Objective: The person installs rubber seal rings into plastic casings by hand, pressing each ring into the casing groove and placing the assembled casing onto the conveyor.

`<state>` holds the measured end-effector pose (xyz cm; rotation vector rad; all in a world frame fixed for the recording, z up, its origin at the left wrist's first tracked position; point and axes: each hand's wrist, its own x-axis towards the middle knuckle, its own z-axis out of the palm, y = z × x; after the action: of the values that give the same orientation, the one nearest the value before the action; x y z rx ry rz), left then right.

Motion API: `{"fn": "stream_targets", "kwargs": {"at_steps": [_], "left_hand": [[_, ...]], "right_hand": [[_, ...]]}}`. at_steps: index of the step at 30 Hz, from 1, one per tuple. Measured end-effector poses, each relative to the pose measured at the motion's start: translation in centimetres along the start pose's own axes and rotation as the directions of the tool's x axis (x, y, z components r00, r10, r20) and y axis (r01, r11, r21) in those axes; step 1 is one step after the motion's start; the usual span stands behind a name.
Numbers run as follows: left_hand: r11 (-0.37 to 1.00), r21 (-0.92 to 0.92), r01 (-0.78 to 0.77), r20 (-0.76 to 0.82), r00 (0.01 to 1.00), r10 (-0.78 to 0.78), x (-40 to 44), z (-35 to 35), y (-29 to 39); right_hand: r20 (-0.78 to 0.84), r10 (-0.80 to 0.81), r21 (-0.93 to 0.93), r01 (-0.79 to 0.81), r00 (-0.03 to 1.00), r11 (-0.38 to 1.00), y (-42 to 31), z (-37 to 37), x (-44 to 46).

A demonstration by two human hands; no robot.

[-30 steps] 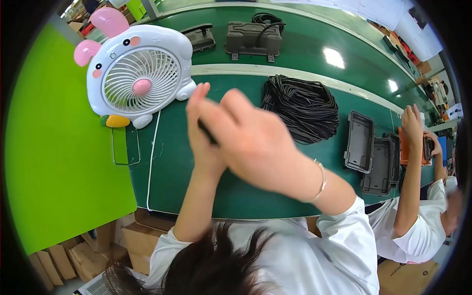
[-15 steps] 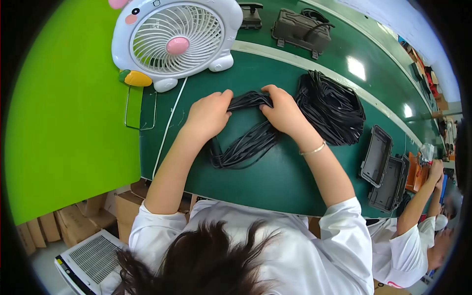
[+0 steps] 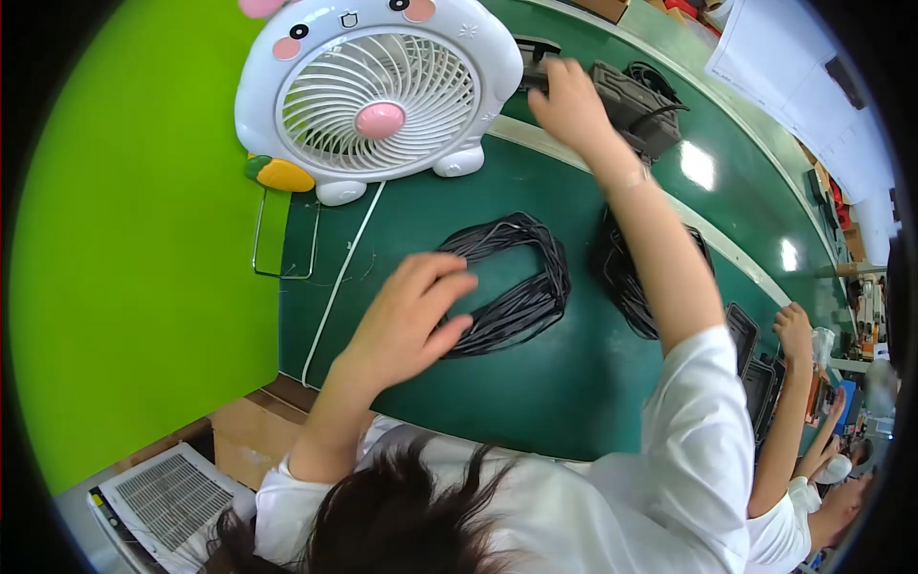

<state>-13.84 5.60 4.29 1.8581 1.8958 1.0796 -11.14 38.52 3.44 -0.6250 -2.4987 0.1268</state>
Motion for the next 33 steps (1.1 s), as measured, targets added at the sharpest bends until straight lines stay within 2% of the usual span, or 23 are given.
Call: {"fn": "stream_targets", "kwargs": {"at_steps": [1,2,4,6,7,10,11,14,16,17,18,19,20,22,24,25,26,28,29,30,31,32,33], "left_hand": [[1.000,0.002,0.012,-0.051,0.999,-0.012,-1.1,-0.1,0.4],[1.000,0.005,0.021,-0.101,0.995,-0.020,-2.2,-0.3,0.9],[0.979,-0.112,0.168,-0.146,0.972,-0.183,-4.9,-0.8,1.0],[0.939,-0.227,0.260,-0.194,0.932,-0.305,-7.7,-0.6,0.7],[0.926,-0.229,0.299,-0.177,0.923,-0.342,-8.9,-0.7,0.7],[0.894,-0.250,0.371,-0.148,0.898,-0.414,-10.9,-1.2,1.1],[0.882,-0.266,0.389,-0.133,0.892,-0.433,-11.2,-1.4,1.2],[0.881,-0.312,0.356,-0.209,0.879,-0.429,-10.8,-1.5,1.6],[0.900,-0.359,0.247,-0.238,0.908,-0.345,-10.1,-1.3,1.5],[0.895,-0.402,0.193,-0.246,0.919,-0.309,-9.7,-1.0,1.3],[0.887,-0.442,0.132,-0.261,0.928,-0.267,-9.2,-0.6,1.1],[0.850,-0.514,0.113,-0.224,0.939,-0.260,-8.5,-0.2,1.0],[0.809,-0.581,0.088,-0.192,0.951,-0.242,-7.6,0.2,1.1],[0.729,-0.676,0.108,-0.132,0.956,-0.264,-4.9,1.4,2.8],[0.740,-0.672,0.025,-0.124,0.982,-0.145,-2.5,2.7,4.0],[0.788,-0.615,0.006,-0.107,0.990,-0.091,-1.8,3.2,5.0],[0.835,-0.550,-0.015,-0.088,0.995,-0.040,-1.4,3.4,5.8],[0.855,-0.452,0.256,0.238,0.958,-0.162,-1.3,2.8,7.1],[0.814,-0.533,0.233,0.262,0.959,-0.103,-1.7,2.6,7.5],[0.836,-0.508,0.207,0.344,0.939,-0.023,-2.1,2.3,7.4],[0.855,-0.487,0.178,0.429,0.902,0.057,-2.6,1.9,7.1],[0.871,-0.470,0.144,0.511,0.849,0.136,-3.0,1.4,6.8],[0.935,-0.345,0.083,0.603,0.783,0.153,-3.2,0.7,7.1]], "right_hand": [[0.039,-0.012,-0.046,0.013,0.999,0.999,0.6,0.5,2.1],[-0.027,-0.080,-0.083,0.077,0.996,0.993,2.2,2.5,4.0],[0.105,-0.074,-0.052,0.080,0.992,0.995,3.0,3.5,6.3],[0.107,-0.025,-0.220,0.049,0.994,0.974,3.6,5.9,6.2],[0.094,0.015,-0.183,0.003,0.995,0.983,2.5,5.2,6.5],[0.451,0.112,-0.352,0.061,0.886,0.934,1.2,3.1,7.7],[0.472,0.156,-0.177,-0.080,0.868,0.981,2.7,4.5,8.1],[0.266,0.107,-0.021,-0.105,0.958,0.994,2.7,0.6,7.1],[0.067,0.261,0.020,-0.262,0.963,0.965,1.0,-5.2,4.5],[-0.004,0.337,0.131,-0.333,0.942,0.934,0.3,-8.0,2.5],[-0.085,0.350,0.330,-0.305,0.933,0.893,1.1,-9.7,0.1],[0.047,0.474,0.551,-0.419,0.879,0.722,-1.2,-13.1,-2.5],[0.228,0.445,0.755,-0.446,0.866,0.480,-0.3,-14.6,-5.1],[0.289,0.500,0.798,-0.494,0.816,0.345,-2.2,-16.6,-10.9],[0.344,0.553,0.828,-0.523,0.759,0.203,-4.9,-15.5,-17.7],[0.328,0.572,0.845,-0.504,0.752,0.180,-8.1,-14.8,-20.6],[0.391,0.533,0.862,-0.501,0.751,0.074,-10.3,-13.6,-23.8],[0.629,0.393,0.767,-0.618,0.671,-0.172,-14.1,-12.8,-29.3],[0.688,0.304,0.717,-0.681,0.659,-0.146,-15.2,-13.3,-31.1],[0.644,0.146,0.761,-0.649,0.751,-0.023,-15.3,-13.7,-32.1],[0.641,0.016,0.731,-0.617,0.767,0.291,-14.7,-15.1,-31.9],[0.659,-0.109,0.654,-0.494,0.744,0.572,-13.9,-17.2,-31.2],[0.735,-0.024,0.542,-0.565,0.678,0.622,-13.4,-18.7,-30.9]]}}
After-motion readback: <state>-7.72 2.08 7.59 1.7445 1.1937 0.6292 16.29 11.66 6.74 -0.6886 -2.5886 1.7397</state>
